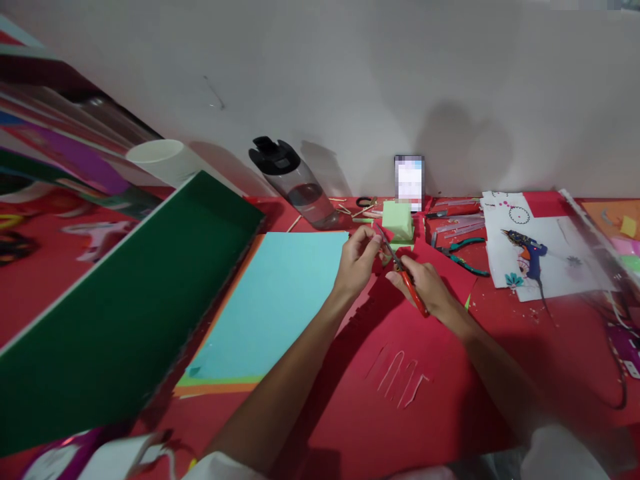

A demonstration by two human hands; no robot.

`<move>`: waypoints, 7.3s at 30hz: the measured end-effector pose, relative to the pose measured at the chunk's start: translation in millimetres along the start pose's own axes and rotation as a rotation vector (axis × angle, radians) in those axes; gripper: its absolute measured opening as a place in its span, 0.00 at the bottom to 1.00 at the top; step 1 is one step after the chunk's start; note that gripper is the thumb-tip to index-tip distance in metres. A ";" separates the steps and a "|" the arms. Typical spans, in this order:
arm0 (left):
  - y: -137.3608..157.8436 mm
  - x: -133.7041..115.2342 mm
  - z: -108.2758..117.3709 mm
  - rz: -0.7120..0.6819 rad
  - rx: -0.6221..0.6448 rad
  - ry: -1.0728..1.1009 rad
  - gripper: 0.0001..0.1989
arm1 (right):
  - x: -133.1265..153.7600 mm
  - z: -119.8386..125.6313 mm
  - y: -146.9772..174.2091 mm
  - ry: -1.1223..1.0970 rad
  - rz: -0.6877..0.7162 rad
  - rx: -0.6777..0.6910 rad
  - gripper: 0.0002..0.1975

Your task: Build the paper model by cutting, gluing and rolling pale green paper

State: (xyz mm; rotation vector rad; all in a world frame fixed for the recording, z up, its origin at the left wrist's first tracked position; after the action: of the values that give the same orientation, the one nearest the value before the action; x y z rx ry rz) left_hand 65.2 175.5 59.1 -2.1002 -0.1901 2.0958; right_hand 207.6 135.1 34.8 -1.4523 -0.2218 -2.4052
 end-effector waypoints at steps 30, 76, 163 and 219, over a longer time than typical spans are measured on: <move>-0.6 6.4 -0.5 0.065 -0.005 0.009 0.10 | -11.0 -7.5 5.1 -0.322 -0.153 0.016 0.23; -3.2 3.2 -0.2 0.097 0.074 0.042 0.13 | 2.7 -2.4 3.3 -0.203 -0.076 0.108 0.29; -4.1 11.8 10.6 0.079 0.293 -0.699 0.05 | -6.2 71.7 -5.3 -0.534 0.021 -0.503 0.24; 52.8 28.4 -31.9 0.157 1.181 -0.463 0.18 | -0.3 136.3 13.6 -0.573 0.025 -0.670 0.20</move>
State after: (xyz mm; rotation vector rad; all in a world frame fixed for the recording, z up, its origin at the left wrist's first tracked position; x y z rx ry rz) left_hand 95.7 128.8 20.3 -0.9446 0.9390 1.9241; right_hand 325.9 162.6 98.3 -2.3919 0.5271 -2.0636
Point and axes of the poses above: each hand's wrist, its own y-axis away from the middle knuckle, its own z-axis out of the back of the hand, x = y × z, the point moved 8 cm from there along -y, towards the middle knuckle, and after that the axes turned 6 degrees about -y, right-handed, at the moved point
